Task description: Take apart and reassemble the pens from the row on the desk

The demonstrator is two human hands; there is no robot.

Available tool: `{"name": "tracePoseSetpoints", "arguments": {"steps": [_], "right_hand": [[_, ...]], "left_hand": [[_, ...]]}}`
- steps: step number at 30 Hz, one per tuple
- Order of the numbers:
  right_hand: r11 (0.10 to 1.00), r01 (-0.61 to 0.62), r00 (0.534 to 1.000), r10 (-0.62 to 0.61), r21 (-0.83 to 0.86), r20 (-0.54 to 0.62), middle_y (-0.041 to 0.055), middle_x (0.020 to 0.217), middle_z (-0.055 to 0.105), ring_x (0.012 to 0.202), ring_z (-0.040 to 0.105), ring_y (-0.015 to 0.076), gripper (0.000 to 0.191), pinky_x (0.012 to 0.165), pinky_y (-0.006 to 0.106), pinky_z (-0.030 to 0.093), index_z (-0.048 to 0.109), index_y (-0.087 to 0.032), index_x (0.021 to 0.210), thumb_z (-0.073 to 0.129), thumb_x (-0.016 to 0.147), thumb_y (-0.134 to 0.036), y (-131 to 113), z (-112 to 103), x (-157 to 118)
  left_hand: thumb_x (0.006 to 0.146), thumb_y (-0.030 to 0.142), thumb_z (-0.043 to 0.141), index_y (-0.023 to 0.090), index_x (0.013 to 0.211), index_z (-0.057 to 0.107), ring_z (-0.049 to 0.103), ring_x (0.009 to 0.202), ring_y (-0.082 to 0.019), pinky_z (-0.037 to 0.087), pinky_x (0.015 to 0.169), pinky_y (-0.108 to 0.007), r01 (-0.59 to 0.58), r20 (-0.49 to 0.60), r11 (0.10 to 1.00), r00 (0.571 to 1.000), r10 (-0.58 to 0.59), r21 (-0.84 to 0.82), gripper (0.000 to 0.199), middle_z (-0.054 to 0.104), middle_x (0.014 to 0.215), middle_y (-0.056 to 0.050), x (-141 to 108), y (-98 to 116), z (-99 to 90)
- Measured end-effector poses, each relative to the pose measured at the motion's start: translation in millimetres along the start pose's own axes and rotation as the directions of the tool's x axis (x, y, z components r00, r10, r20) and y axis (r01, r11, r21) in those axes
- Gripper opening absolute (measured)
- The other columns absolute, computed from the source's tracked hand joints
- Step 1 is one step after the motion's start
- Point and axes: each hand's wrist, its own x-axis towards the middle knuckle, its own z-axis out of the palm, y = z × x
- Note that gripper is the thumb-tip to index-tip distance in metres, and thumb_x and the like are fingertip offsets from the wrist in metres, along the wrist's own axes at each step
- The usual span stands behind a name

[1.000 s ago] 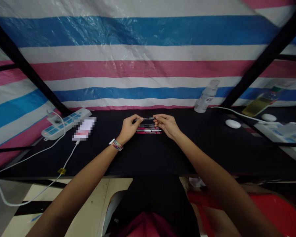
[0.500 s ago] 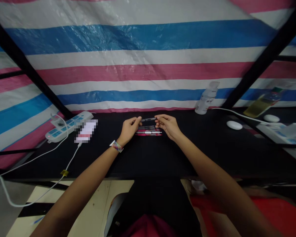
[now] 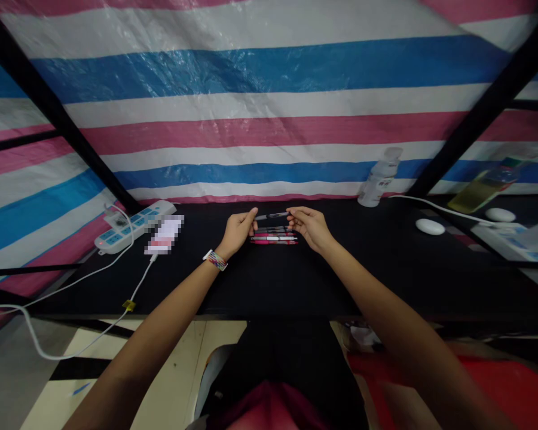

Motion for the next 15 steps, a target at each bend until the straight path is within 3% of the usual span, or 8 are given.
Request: {"name": "tracePoseSetpoints", "arguments": {"steps": [2,6,10,15], "right_hand": [[1.000,-0.001,1.000,0.001,-0.006,0.007,0.0039,0.076,0.073,0.068,0.064,0.0141,0.036,0.069,0.033,0.062,0.085,-0.017,0.089,0.102,0.067,-0.041,-1,0,0],[1.000,0.024,0.999,-0.024,0.007,-0.024,0.0037,0.077,0.073,0.069,0.064,0.0139,0.035,0.068,0.031,0.061,0.085,-0.018,0.090,0.100,0.067,-0.040,-5,-3,2],[0.999,0.027,0.999,-0.025,0.033,-0.047,0.0027,0.075,0.072,0.068,0.063,0.0130,0.032,0.066,0.029,0.059,0.084,-0.018,0.088,0.099,0.068,-0.037,-10,-5,3],[0.999,-0.004,0.997,0.008,0.044,-0.079,0.0024,0.073,0.070,0.065,0.061,0.0120,0.025,0.064,0.027,0.057,0.082,-0.017,0.088,0.093,0.071,-0.032,-12,-6,2]], "left_hand": [[0.101,0.080,0.057,0.020,0.052,0.060,0.048,0.045,-0.011,0.038,0.054,-0.027,0.046,-0.034,0.998,0.998,-0.045,0.032,0.077,0.050,0.045,-0.001,2,-3,-2.2],[0.098,0.084,0.058,0.021,0.044,0.052,0.046,0.042,-0.011,0.037,0.053,-0.028,0.102,-0.135,0.995,0.986,-0.100,0.003,0.083,0.044,0.040,-0.001,8,-8,-8.1],[0.097,0.072,0.071,0.020,0.059,0.066,0.052,0.048,-0.012,0.041,0.053,-0.027,0.052,-0.175,0.997,0.983,-0.061,-0.053,0.064,0.054,0.050,0.000,12,-10,-11.0],[0.091,0.053,0.081,0.019,0.076,0.068,0.065,0.058,-0.013,0.051,0.055,-0.025,0.080,-0.175,0.985,0.979,-0.106,-0.150,0.039,0.065,0.069,-0.002,15,-10,-10.7]]}}
